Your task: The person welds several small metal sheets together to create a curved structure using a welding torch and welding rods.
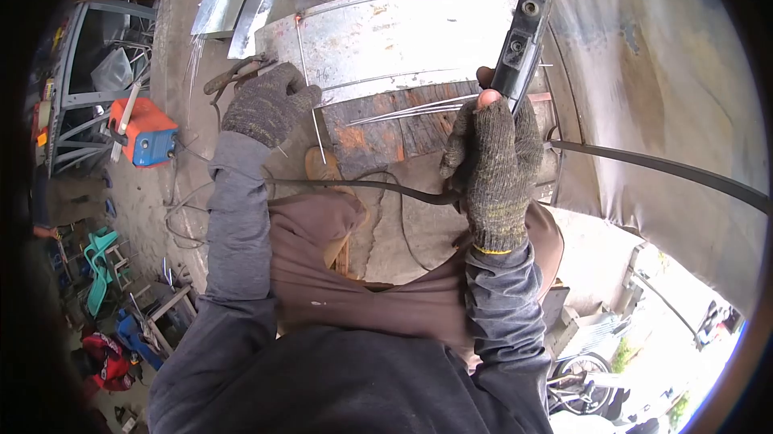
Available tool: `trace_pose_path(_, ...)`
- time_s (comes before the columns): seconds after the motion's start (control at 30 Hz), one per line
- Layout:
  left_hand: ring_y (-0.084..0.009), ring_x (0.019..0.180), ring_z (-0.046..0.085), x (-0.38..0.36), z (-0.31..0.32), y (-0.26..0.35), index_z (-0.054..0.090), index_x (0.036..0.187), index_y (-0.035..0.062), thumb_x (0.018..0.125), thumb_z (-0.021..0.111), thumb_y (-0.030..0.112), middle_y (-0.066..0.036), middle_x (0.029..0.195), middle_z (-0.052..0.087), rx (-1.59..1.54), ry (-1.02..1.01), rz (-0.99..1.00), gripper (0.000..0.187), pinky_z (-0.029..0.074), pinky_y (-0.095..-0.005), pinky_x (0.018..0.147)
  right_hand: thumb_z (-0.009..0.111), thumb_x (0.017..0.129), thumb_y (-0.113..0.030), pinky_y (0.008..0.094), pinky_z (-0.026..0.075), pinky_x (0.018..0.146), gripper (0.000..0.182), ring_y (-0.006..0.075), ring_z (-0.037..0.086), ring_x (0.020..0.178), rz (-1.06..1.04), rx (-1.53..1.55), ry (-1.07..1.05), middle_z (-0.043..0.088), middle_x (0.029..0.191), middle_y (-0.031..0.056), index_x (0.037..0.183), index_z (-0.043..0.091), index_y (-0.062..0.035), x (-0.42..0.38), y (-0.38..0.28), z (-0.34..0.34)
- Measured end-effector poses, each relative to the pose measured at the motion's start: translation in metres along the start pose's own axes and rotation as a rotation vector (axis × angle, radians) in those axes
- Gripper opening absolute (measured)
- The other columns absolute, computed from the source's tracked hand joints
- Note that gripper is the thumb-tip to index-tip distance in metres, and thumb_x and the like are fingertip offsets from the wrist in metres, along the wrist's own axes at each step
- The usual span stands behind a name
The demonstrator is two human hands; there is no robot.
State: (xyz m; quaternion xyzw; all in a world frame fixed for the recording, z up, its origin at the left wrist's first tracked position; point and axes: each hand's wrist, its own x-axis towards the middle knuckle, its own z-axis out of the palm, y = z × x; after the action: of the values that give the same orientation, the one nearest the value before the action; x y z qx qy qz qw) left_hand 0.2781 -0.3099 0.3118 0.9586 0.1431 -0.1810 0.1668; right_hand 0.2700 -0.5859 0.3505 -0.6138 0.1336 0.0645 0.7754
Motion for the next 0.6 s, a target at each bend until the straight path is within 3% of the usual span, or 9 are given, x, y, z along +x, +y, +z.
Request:
trace_pose_path(0.1, -0.0338, 0.097, 0.066, -0.005, -0.008, 0.006, 0.063, 0.103, 0.0088, 0.084, 0.067, 0.047, -0.017, 0.101, 0.068, -0.025, -0.088, -0.019, 0.043, 0.051, -0.0458, 0.086, 0.059, 0.100, -0.034, 0.0216, 0.038, 0.040, 0.053, 0.0078, 0.048, 0.046, 0.000, 0.002, -0.011, 0.052, 0.068, 0.0008, 0.135, 0.048, 0.0043, 0.000, 0.000, 0.001)
trace_pose_path(0.33, -0.0351, 0.104, 0.066, -0.005, 0.000, 0.006, 0.059, 0.112, 0.0100, 0.084, 0.066, 0.042, -0.019, 0.107, 0.068, 0.020, -0.083, -0.016, 0.043, 0.051, -0.0452, 0.091, 0.058, 0.100, -0.033, 0.0219, 0.038, 0.039, 0.052, 0.0083, 0.049, 0.045, -0.009, 0.004, -0.043, 0.052, 0.067, 0.0014, 0.136, 0.048, 0.0042, 0.001, 0.002, 0.000)
trace_pose_path(0.4, -0.0359, 0.105, 0.065, -0.005, 0.001, 0.010, 0.058, 0.113, 0.0099, 0.085, 0.065, 0.041, -0.020, 0.108, 0.068, 0.037, -0.057, -0.054, 0.043, 0.050, -0.0464, 0.092, 0.064, 0.097, -0.039, 0.0209, 0.035, 0.036, 0.051, 0.0065, 0.049, 0.043, -0.008, 0.022, -0.011, 0.056, 0.065, -0.0002, 0.128, 0.053, 0.0005, 0.002, 0.002, 0.000)
trace_pose_path(0.53, -0.0364, 0.106, 0.065, -0.002, 0.007, 0.002, 0.058, 0.113, 0.0105, 0.084, 0.064, 0.041, -0.020, 0.109, 0.067, 0.009, -0.086, -0.065, 0.042, 0.049, -0.0471, 0.093, 0.064, 0.096, -0.039, 0.0205, 0.034, 0.037, 0.051, 0.0061, 0.049, 0.044, 0.011, 0.014, 0.010, 0.055, 0.065, -0.0008, 0.127, 0.054, 0.0000, 0.001, 0.000, 0.002)
trace_pose_path(0.6, -0.0321, 0.088, 0.066, -0.002, 0.017, -0.002, 0.059, 0.099, 0.0090, 0.082, 0.072, 0.033, -0.015, 0.091, 0.066, -0.044, 0.110, -0.002, 0.032, 0.051, -0.0432, 0.080, 0.065, 0.096, -0.040, 0.0199, 0.034, 0.037, 0.052, 0.0056, 0.049, 0.044, -0.012, 0.013, -0.016, 0.055, 0.065, -0.0011, 0.128, 0.054, -0.0005, 0.002, 0.002, 0.000)
